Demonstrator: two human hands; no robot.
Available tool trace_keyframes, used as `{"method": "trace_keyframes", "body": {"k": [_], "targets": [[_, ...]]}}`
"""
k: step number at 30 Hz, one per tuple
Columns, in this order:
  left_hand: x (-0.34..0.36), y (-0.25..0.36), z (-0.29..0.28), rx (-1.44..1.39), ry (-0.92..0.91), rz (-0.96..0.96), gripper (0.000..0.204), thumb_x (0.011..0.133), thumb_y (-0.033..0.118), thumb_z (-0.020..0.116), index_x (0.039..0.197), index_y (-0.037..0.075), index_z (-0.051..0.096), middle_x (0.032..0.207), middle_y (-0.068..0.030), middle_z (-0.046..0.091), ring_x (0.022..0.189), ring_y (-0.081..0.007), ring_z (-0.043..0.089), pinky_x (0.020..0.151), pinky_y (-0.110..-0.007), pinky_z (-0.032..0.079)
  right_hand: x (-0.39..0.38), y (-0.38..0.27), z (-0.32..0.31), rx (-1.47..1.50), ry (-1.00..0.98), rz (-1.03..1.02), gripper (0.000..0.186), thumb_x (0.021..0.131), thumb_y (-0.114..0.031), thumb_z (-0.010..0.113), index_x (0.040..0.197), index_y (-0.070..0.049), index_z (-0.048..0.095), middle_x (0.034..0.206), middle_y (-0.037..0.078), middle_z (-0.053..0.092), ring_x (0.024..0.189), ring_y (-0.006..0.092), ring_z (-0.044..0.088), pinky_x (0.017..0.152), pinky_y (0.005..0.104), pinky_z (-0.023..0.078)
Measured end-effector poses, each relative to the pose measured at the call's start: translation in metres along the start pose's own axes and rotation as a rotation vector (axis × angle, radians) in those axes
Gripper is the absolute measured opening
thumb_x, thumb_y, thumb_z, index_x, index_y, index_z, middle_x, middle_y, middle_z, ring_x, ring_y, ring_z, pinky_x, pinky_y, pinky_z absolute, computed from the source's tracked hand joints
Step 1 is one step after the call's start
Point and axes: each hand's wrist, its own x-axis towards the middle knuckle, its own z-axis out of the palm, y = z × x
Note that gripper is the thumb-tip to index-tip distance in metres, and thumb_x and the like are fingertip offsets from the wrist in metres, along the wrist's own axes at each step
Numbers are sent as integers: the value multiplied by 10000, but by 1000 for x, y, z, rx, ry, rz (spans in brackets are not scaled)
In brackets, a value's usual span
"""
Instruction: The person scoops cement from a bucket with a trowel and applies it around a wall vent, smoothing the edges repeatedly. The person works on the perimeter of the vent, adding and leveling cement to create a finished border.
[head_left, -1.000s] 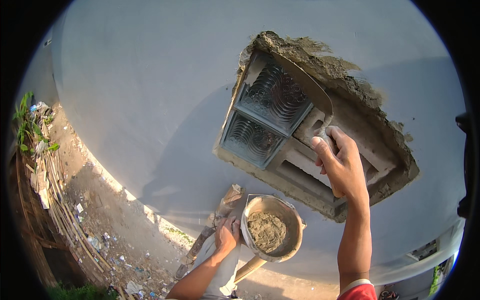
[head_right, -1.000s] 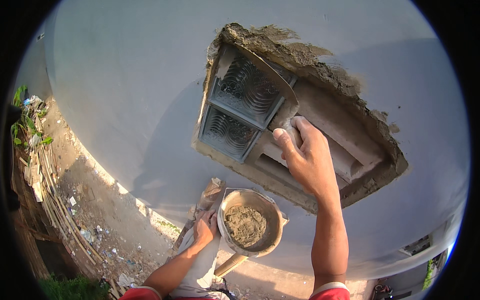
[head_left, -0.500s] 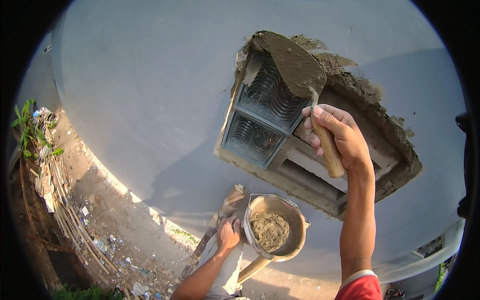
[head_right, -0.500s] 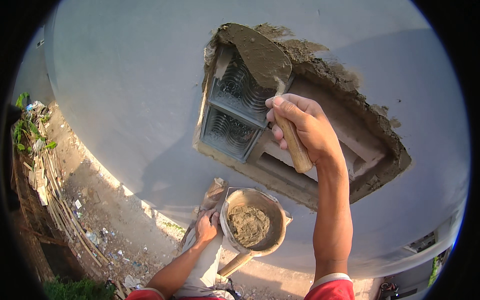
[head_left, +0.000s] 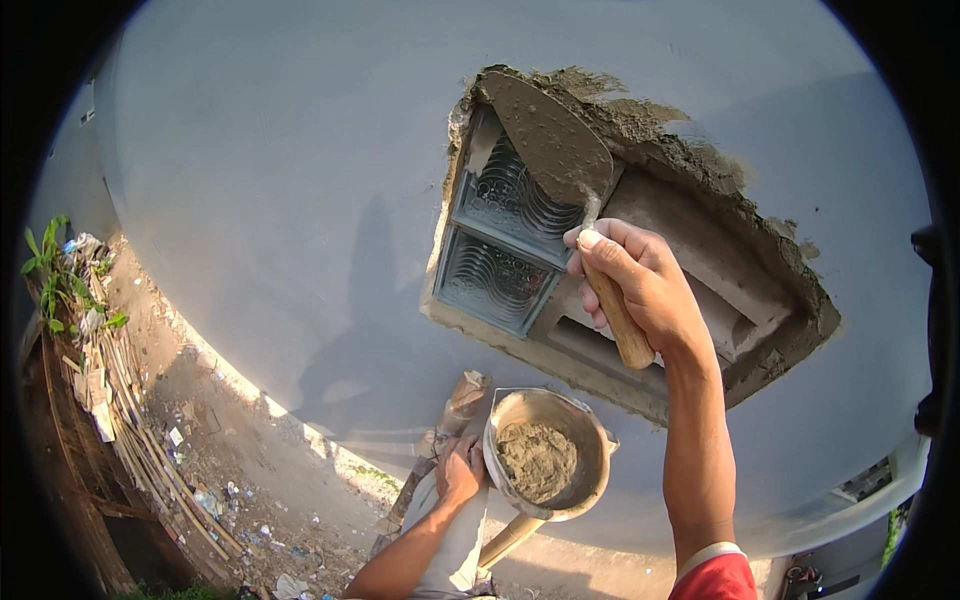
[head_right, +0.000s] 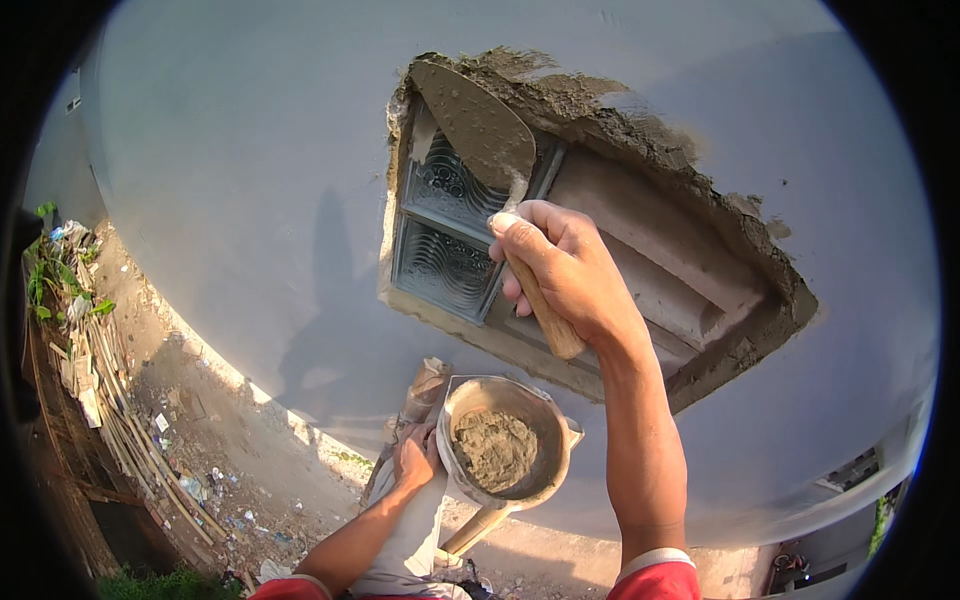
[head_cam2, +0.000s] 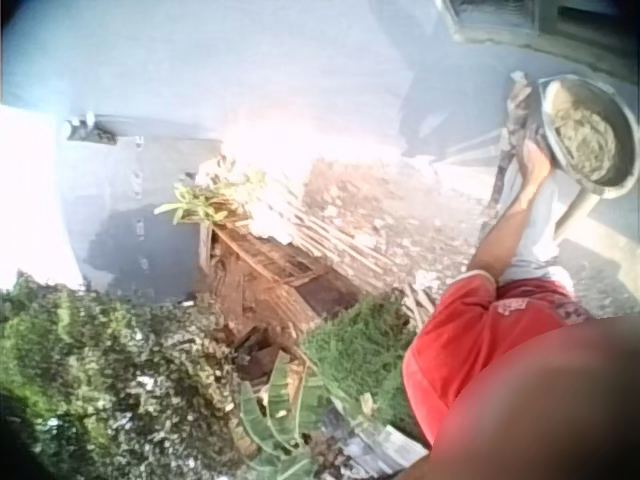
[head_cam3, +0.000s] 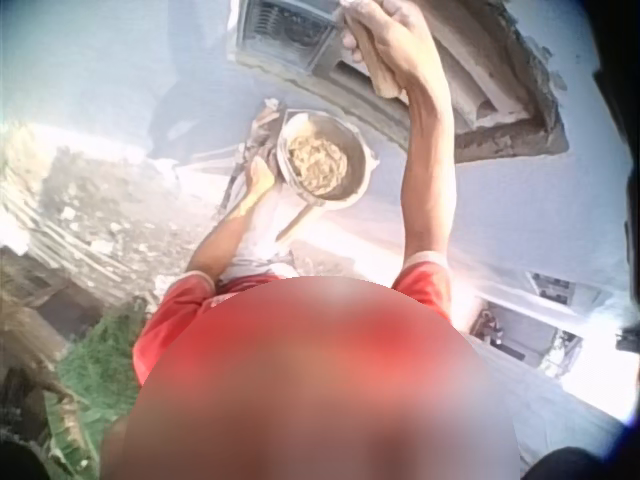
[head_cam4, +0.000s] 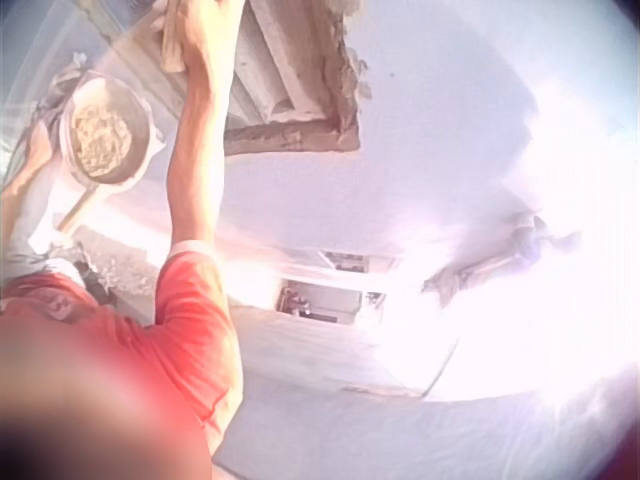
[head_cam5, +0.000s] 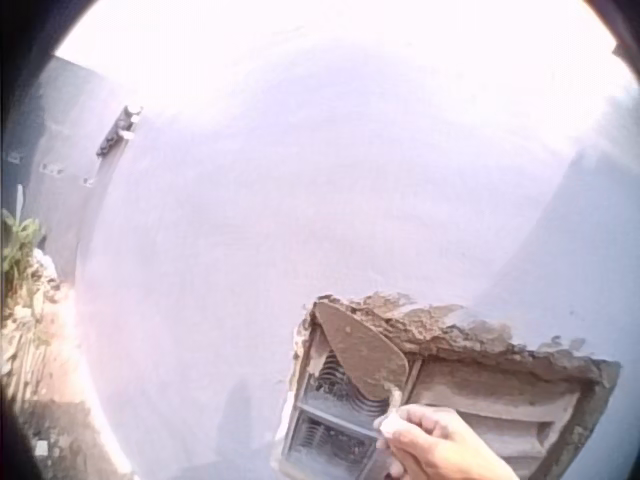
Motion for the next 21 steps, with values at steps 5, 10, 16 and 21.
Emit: {"method": "trace_keyframes", "body": {"k": [5, 10, 16, 21], "targets": [[1, -4, -4, 14, 20, 6, 316, 1041, 282, 605, 1201, 42, 734, 1157, -217, 711, 1131, -439, 657, 971, -523, 515, 8, 5, -12, 108, 59, -38, 365, 1048, -314, 649, 1203, 16, 651, 924, 49, 660, 640, 88, 613, 510, 245, 514], [3, 5, -8, 59, 5, -10, 307, 1040, 282, 596, 1191, 56, 737, 1162, -207, 711, 1134, -437, 656, 976, -522, 511, -13, 15, -22, 71, 133, -96, 372, 1042, -318, 639, 1190, 23, 654, 918, 46, 658, 642, 90, 613, 509, 247, 514], [2, 13, -10, 71, -83, -50, 292, 1032, 253, 574, 1212, 91, 735, 1176, -201, 699, 1140, -447, 648, 981, -523, 507, 6, 22, -15, -62, 1, -38, 418, 1031, -380, 673, 1159, 18, 665, 916, 42, 665, 658, 86, 614, 541, 251, 519], [3, 2, -10, 63, -59, -16, 313, 1046, 278, 574, 1231, 74, 722, 1187, -213, 702, 1156, -449, 643, 991, -520, 506, -2, 22, -31, 122, 79, -65, 408, 1047, -340, 642, 1214, 32, 656, 935, 56, 667, 666, 94, 620, 533, 248, 508]]}}
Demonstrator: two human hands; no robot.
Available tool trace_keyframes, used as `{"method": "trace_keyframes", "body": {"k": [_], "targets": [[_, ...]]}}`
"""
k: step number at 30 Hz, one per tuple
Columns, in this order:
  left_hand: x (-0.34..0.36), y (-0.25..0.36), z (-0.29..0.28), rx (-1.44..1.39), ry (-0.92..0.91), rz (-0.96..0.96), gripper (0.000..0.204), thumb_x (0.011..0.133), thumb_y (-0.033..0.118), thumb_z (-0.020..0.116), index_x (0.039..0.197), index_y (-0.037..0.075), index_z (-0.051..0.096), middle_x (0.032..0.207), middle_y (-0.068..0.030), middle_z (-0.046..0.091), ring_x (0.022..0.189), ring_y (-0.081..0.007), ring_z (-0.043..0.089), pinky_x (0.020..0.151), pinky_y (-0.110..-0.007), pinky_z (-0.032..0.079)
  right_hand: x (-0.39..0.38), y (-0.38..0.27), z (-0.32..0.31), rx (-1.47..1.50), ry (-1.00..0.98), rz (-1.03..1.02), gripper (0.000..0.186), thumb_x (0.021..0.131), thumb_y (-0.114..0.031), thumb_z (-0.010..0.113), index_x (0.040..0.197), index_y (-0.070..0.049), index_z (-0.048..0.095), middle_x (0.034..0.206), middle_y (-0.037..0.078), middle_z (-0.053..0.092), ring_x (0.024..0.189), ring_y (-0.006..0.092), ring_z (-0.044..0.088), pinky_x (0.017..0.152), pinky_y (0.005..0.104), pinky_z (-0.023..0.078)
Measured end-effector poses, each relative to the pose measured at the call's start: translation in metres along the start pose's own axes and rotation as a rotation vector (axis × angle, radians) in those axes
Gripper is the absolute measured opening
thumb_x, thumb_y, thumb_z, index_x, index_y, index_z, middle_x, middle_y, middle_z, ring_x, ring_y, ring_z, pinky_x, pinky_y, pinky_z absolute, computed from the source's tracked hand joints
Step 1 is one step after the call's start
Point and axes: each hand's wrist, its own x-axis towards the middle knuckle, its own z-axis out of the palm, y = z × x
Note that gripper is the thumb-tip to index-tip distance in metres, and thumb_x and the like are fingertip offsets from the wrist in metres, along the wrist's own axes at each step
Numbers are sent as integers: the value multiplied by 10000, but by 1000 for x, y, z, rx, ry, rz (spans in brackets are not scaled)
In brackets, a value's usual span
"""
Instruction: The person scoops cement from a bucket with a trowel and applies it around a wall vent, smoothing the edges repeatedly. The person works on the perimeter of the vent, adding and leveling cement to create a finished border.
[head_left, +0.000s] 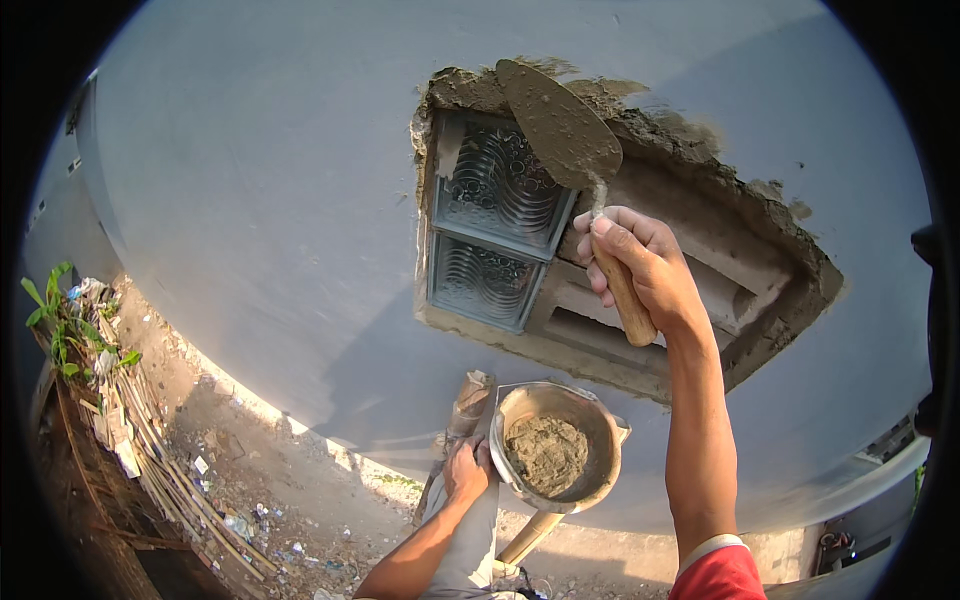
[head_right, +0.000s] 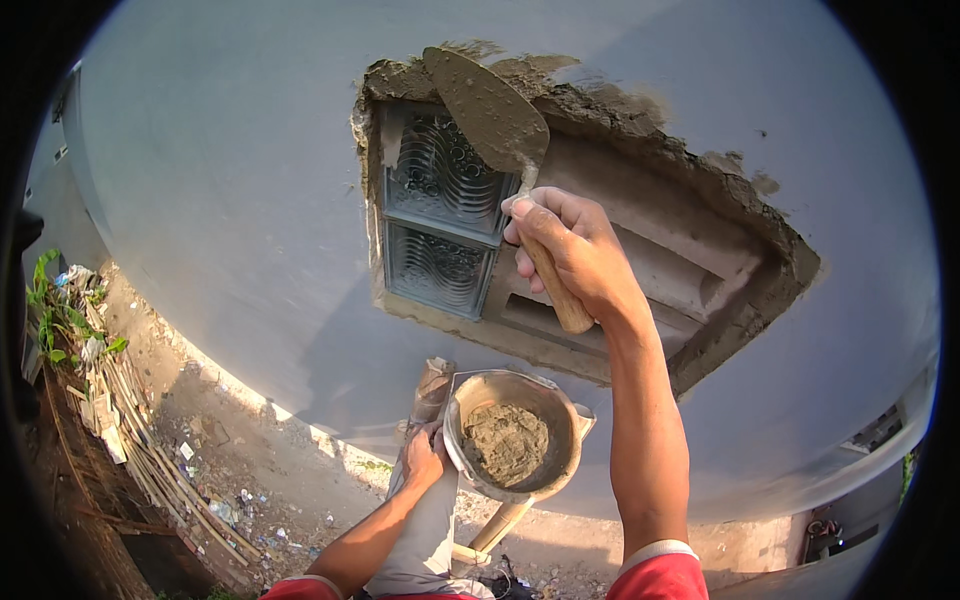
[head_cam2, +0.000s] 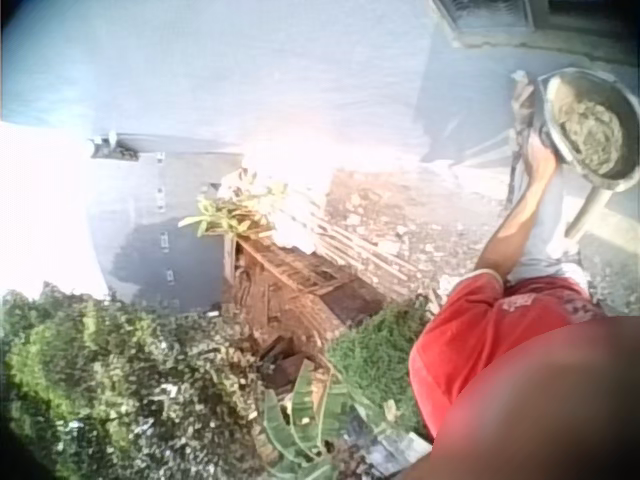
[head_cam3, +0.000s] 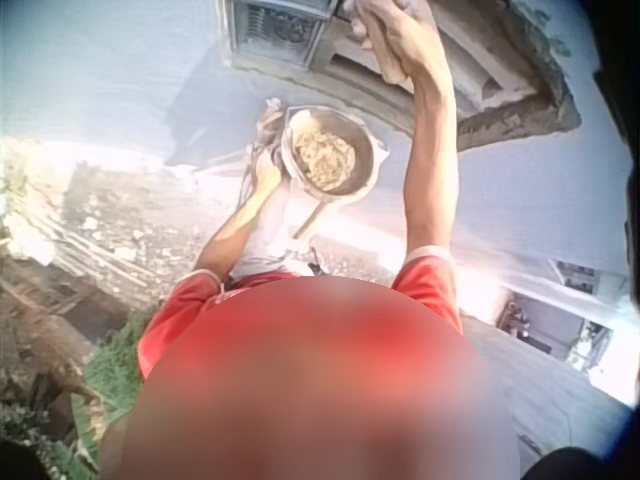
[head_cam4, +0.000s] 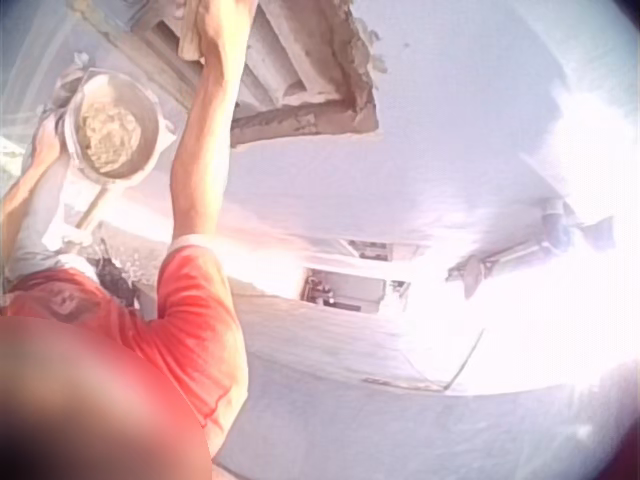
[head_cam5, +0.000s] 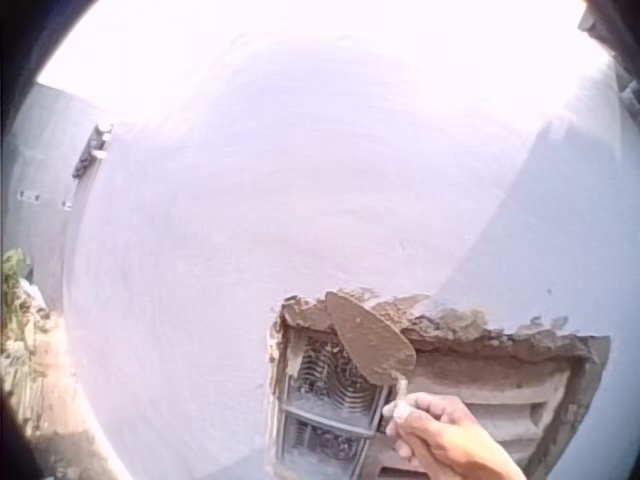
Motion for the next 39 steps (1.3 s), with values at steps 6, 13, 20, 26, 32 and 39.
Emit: {"method": "trace_keyframes", "body": {"k": [6, 13, 20, 26, 32, 39], "targets": [[2, -13, 7, 54, 4, 38, 333, 1063, 306, 562, 1232, 67, 720, 1163, -228, 721, 1168, -441, 646, 1001, -505, 505, -66, 16, -35, 9, 103, -62, 414, 1022, -328, 673, 1220, 35, 663, 920, 49, 663, 678, 95, 617, 560, 252, 508], [13, -10, -3, -136, 44, 21, 346, 1081, 302, 550, 1186, 34, 741, 1129, -232, 750, 1091, -427, 702, 941, -466, 533, -195, 89, -44, -341, 82, 371, 304, 943, -239, 779, 1058, 32, 700, 809, 74, 638, 674, 110, 585, 588, 314, 484], [0, 0, -13, -545, -112, -9, 496, 1137, 384, 484, 1258, -55, 681, 1133, -177, 742, 1046, -265, 652, 965, -364, 485, -242, 131, -68, -1200, -110, 196, 228, 925, -206, 706, 942, 21, 703, 902, 186, 726, 907, 427, 707, 791, 527, 549], [-9, 11, -15, -375, -163, 59, 460, 1078, 396, 593, 1232, -30, 672, 1023, -125, 727, 910, -205, 632, 792, -358, 461, -209, 137, -54, -1451, -321, 373, 223, 944, -204, 691, 930, 15, 729, 915, 190, 733, 827, 406, 731, 738, 503, 582], [-14, 13, -14, -366, -164, 100, 454, 1049, 392, 645, 1237, -21, 671, 990, -108, 709, 883, -212, 630, 741, -354, 442, -185, 144, -24, -1640, -453, 153, 117, 821, -98, 682, 783, -51, 782, 795, 167, 754, 738, 314, 773, 636, 429, 601], [-19, 18, -14, -321, -118, 108, 435, 1053, 364, 654, 1234, -32, 666, 973, -106, 695, 858, -212, 612, 716, -354, 434, -162, 139, 5, -1828, -668, -83, 88, 801, -168, 748, 743, -126, 799, 738, 70, 757, 740, 211, 765, 631, 339, 568]]}}
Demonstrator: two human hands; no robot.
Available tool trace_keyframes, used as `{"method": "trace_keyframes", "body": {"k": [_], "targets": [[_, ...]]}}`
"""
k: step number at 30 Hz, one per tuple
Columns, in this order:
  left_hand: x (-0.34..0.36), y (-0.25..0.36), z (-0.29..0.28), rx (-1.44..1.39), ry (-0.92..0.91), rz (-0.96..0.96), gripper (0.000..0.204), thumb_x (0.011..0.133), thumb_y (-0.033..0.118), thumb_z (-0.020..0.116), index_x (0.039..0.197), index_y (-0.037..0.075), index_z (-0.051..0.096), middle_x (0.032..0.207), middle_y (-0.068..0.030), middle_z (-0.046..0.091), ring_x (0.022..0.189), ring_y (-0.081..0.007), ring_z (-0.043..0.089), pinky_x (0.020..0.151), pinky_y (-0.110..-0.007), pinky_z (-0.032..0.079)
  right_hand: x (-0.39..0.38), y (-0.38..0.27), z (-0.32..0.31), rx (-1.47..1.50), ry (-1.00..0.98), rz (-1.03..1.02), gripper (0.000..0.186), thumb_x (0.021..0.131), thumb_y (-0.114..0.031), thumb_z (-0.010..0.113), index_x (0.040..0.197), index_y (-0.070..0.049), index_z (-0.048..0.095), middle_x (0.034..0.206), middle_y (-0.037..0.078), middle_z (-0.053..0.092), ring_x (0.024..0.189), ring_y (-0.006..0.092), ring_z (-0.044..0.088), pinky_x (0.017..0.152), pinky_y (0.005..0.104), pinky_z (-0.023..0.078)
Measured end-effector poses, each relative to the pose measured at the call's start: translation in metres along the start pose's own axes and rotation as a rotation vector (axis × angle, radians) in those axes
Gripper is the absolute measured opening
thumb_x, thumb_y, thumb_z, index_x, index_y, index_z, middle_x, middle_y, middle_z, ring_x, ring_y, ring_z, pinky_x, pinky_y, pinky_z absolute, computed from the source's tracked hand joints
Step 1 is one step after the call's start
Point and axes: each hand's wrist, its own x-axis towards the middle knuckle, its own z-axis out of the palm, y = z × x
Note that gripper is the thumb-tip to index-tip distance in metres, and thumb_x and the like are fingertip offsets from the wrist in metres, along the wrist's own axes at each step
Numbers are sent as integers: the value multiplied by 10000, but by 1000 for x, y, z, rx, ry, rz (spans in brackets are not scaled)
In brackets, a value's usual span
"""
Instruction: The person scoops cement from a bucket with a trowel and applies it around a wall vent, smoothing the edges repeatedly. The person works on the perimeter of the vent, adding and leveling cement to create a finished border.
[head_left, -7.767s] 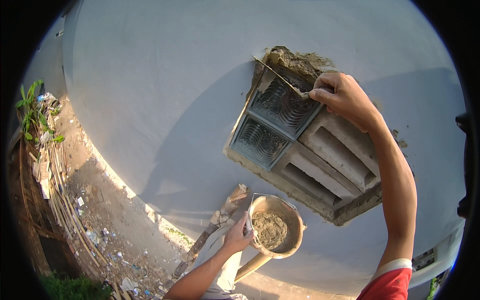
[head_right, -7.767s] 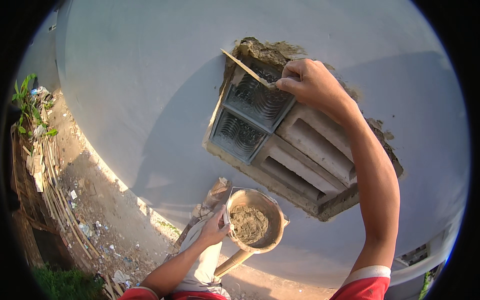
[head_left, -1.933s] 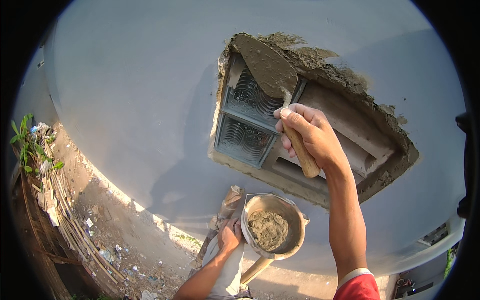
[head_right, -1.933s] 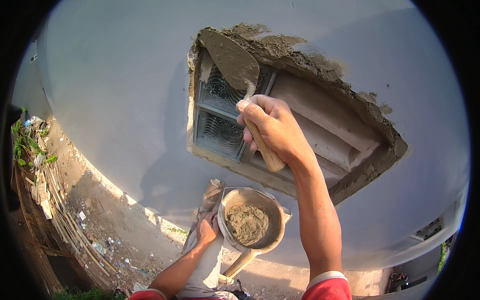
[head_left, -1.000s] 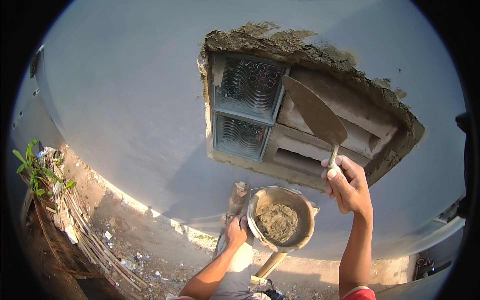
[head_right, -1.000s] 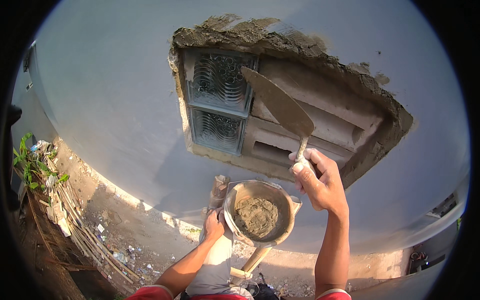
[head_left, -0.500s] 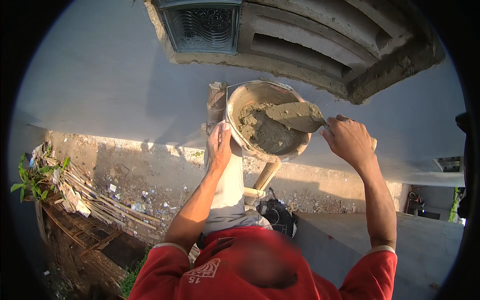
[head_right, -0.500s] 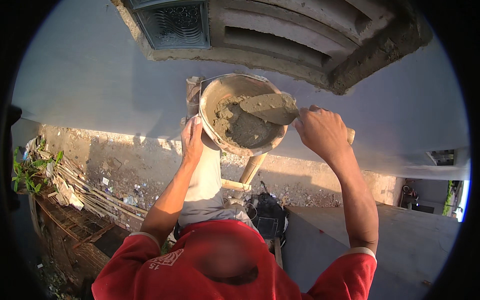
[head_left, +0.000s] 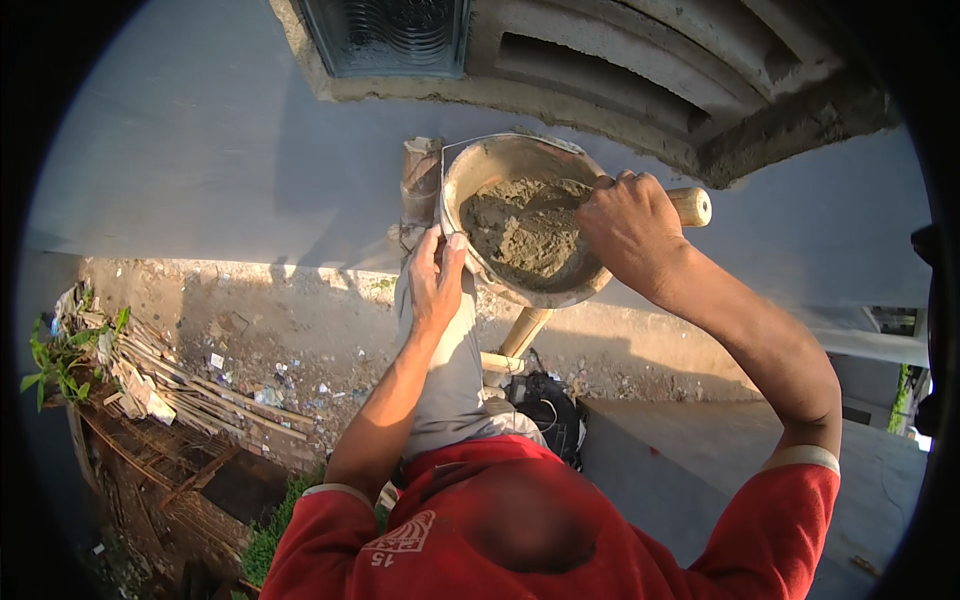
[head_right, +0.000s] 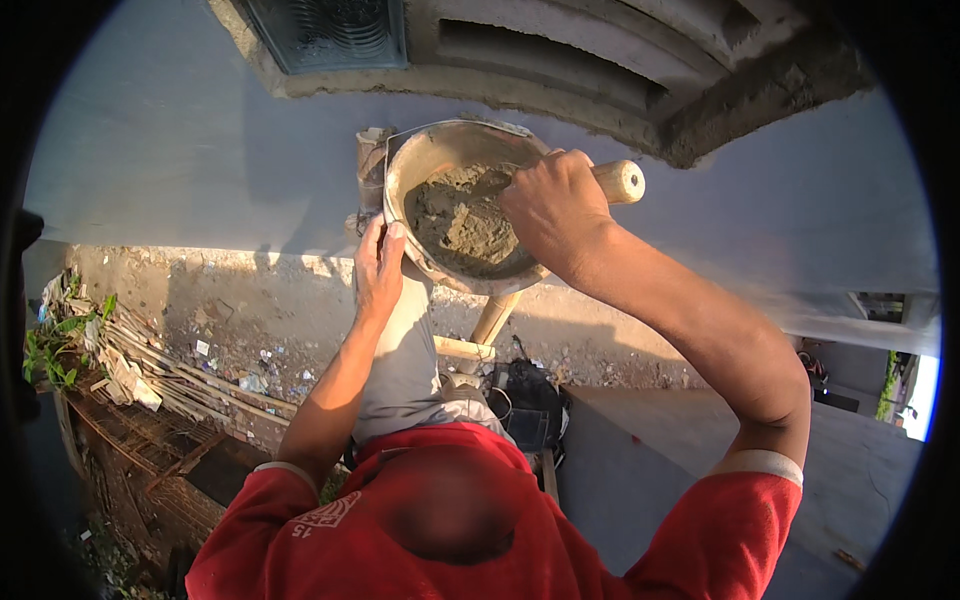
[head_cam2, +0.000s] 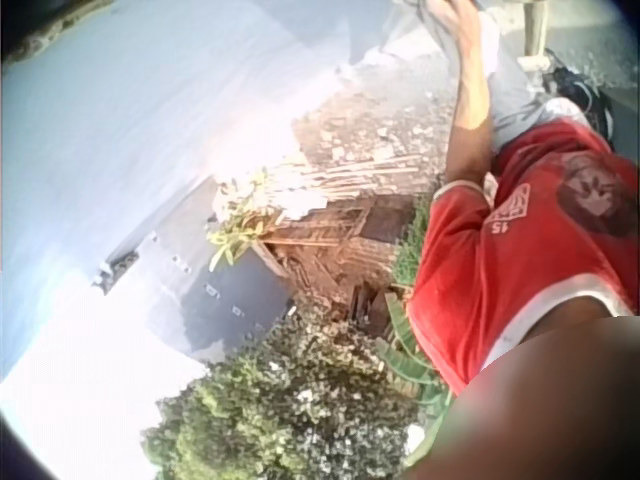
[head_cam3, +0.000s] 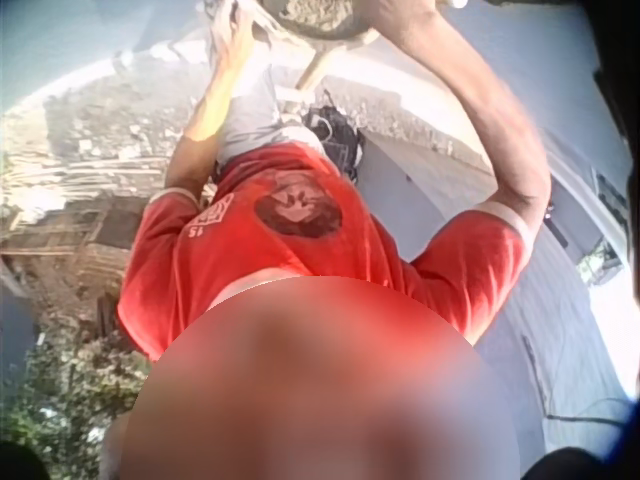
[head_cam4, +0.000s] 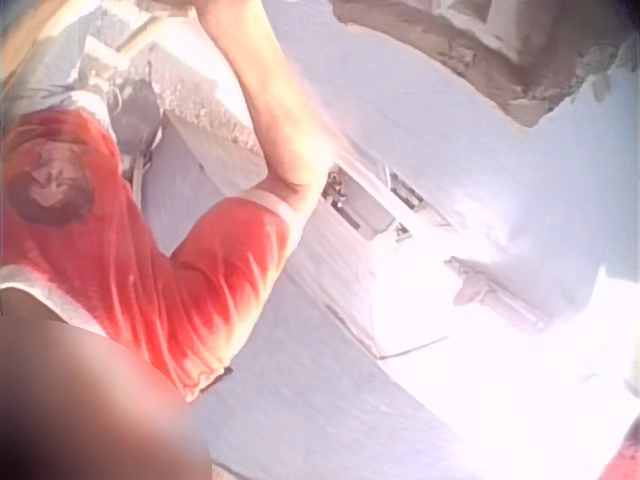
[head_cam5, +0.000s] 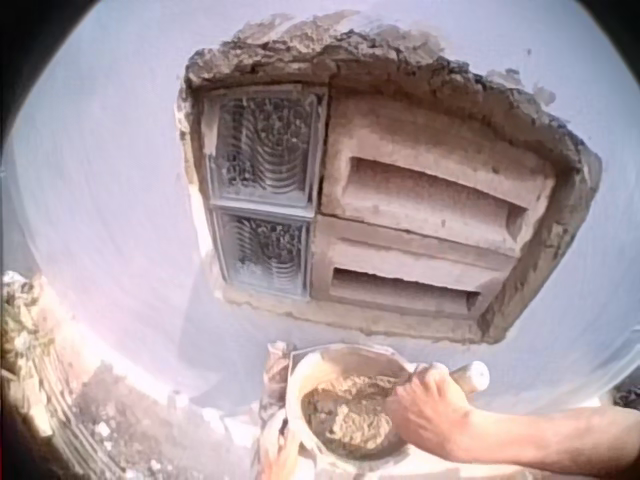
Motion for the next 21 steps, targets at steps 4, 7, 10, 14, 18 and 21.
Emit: {"method": "trace_keyframes", "body": {"k": [4, 7, 10, 14, 18, 21], "targets": [[-1, 4, 1, -15, 5, 26, 471, 1059, 374, 651, 1240, -60, 649, 970, -112, 680, 849, -210, 599, 704, -362, 428, 8, -4, -10, -25, -116, -120, 67, 810, -160, 759, 795, -140, 821, 776, 51, 774, 776, 204, 770, 656, 339, 576], [-1, 4, 4, -9, 58, 39, 471, 1065, 379, 646, 1236, -60, 645, 985, -120, 678, 853, -212, 597, 705, -361, 430, 9, 6, -13, 72, -136, -151, 77, 820, -147, 749, 809, -122, 821, 807, 66, 784, 795, 232, 780, 692, 364, 602], [-2, 3, 4, -2, 38, 22, 483, 1068, 389, 640, 1245, -60, 643, 1018, -125, 687, 880, -217, 611, 726, -363, 446, 4, 19, -13, 189, -132, -101, 89, 815, -112, 730, 824, -88, 815, 834, 103, 786, 829, 268, 788, 752, 396, 626], [0, 3, 1, -12, -11, -2, 471, 1069, 393, 636, 1254, -40, 650, 1025, -119, 690, 906, -212, 625, 749, -363, 458, 1, 37, -7, 377, -220, -3, 172, 798, -135, 682, 875, -40, 803, 857, 182, 769, 897, 353, 776, 836, 447, 629], [3, 5, -1, -48, -69, -10, 446, 1074, 386, 628, 1264, -17, 653, 1027, -108, 695, 915, -206, 632, 750, -364, 459, -7, 62, 18, 580, -305, 28, 233, 803, -240, 687, 887, -52, 796, 846, 173, 755, 901, 350, 753, 831, 455, 597], [4, 8, -2, -27, -71, -11, 432, 1079, 377, 620, 1268, -10, 652, 1033, -105, 698, 921, -204, 637, 752, -363, 463, -9, 75, 49, 755, -341, -23, 258, 809, -270, 697, 894, -43, 787, 821, 156, 741, 851, 336, 728, 794, 450, 568]]}}
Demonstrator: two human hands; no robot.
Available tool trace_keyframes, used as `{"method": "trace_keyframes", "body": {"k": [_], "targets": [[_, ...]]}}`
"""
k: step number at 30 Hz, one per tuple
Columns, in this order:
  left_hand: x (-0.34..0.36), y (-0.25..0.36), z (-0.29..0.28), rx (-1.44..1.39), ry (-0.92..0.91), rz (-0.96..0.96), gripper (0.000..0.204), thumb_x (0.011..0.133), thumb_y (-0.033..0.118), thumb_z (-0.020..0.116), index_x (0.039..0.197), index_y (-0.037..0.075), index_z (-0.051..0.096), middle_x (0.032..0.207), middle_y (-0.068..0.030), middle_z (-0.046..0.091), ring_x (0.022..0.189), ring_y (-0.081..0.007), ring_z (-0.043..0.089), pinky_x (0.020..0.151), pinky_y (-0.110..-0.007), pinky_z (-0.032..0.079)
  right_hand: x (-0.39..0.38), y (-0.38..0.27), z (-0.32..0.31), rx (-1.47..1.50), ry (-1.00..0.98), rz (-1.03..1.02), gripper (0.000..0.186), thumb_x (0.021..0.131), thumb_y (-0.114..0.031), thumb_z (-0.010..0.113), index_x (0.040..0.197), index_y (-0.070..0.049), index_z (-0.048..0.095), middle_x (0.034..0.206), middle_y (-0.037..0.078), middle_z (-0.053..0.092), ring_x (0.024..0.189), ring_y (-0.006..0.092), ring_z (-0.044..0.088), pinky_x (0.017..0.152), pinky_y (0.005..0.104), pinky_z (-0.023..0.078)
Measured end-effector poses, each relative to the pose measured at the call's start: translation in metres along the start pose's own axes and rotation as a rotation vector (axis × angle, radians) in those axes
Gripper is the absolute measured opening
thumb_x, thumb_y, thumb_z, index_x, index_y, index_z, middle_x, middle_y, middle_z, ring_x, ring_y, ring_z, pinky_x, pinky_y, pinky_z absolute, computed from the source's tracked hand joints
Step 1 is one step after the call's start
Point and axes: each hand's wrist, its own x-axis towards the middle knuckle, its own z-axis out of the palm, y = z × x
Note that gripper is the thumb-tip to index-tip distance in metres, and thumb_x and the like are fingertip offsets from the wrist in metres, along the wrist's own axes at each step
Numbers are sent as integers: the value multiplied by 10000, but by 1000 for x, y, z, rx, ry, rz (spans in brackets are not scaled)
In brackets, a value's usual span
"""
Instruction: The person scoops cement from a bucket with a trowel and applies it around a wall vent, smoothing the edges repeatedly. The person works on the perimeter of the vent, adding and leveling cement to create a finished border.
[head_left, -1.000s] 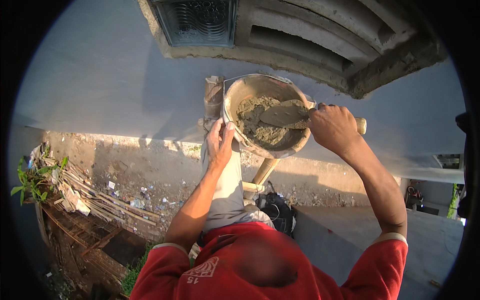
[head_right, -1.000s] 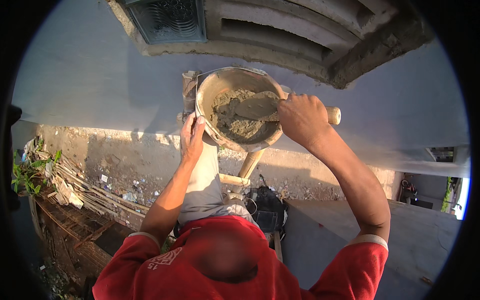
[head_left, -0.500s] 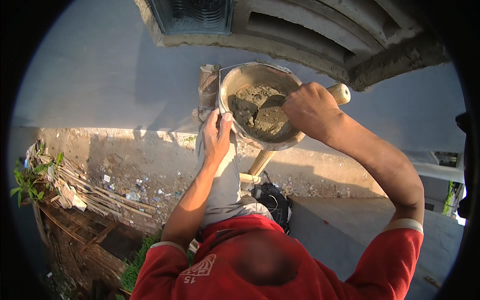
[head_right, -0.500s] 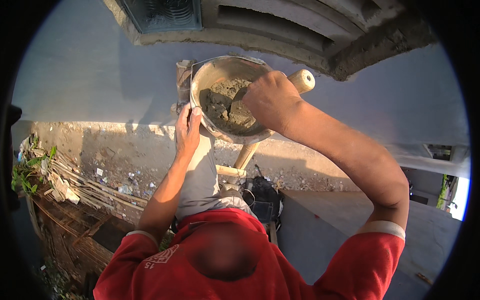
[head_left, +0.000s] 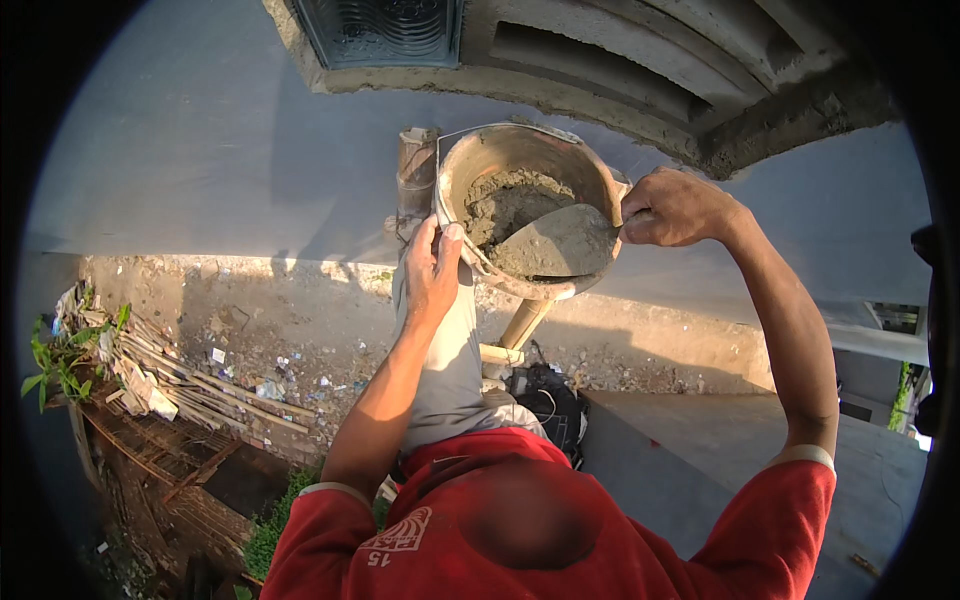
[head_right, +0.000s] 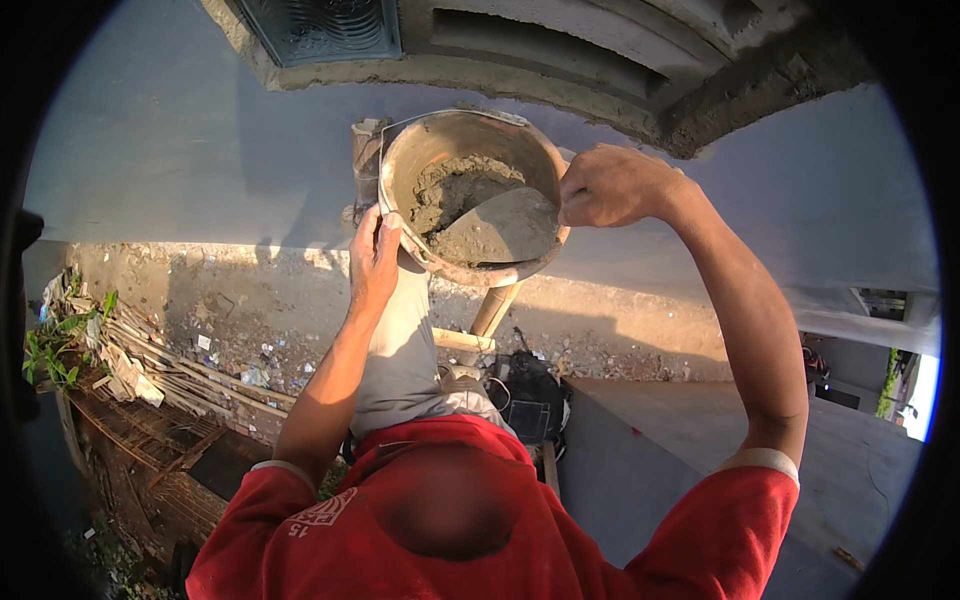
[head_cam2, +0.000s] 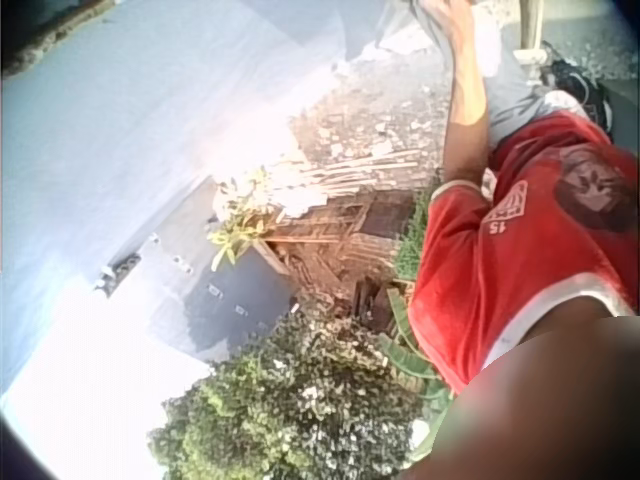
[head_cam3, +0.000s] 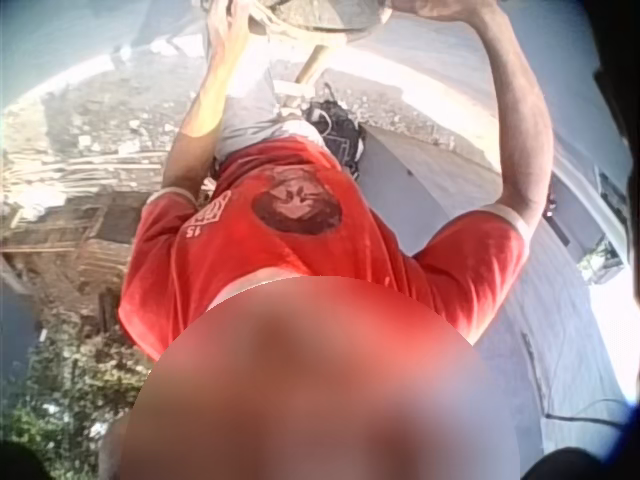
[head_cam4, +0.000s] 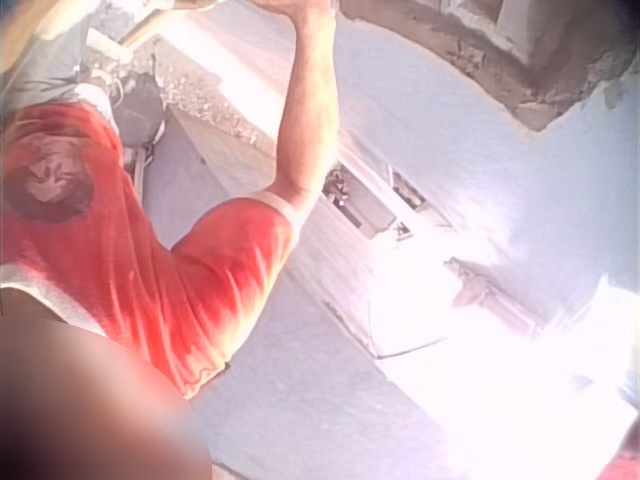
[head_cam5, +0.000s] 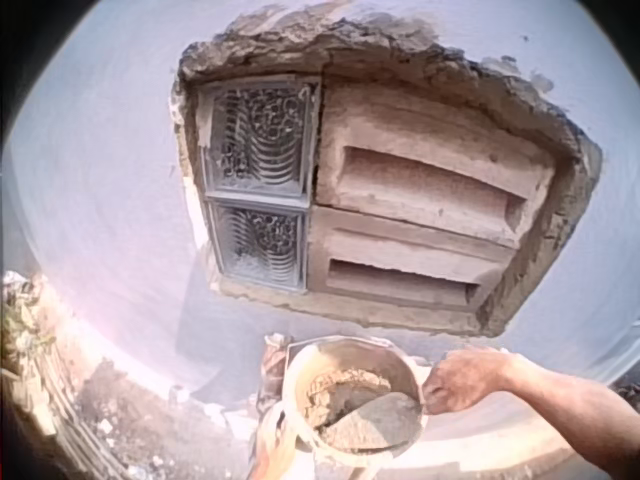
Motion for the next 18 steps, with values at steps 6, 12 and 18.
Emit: {"method": "trace_keyframes", "body": {"k": [6, 12, 18], "targets": [[-1, -3, 0, 5, -7, -24, 442, 1081, 383, 617, 1277, -11, 651, 1069, -114, 708, 950, -208, 653, 769, -375, 486, -17, 38, 15, 261, 48, -69, 287, 829, -270, 756, 955, -12, 770, 851, 144, 732, 839, 333, 702, 771, 460, 541], [-2, -6, 2, 36, 31, -22, 494, 1084, 393, 612, 1306, -49, 628, 1084, -140, 705, 959, -221, 652, 776, -383, 496, -32, 0, 28, -436, 518, -6, 146, 868, -208, 735, 901, -67, 753, 933, 90, 703, 959, 262, 716, 847, 439, 606], [-3, -1, 1, 20, 15, -2, 521, 1084, 395, 610, 1313, -73, 614, 1060, -154, 697, 951, -233, 644, 778, -386, 495, -26, -36, 11, -560, 524, 57, 134, 860, -150, 720, 883, -26, 765, 941, 125, 734, 911, 296, 729, 835, 446, 598]]}}
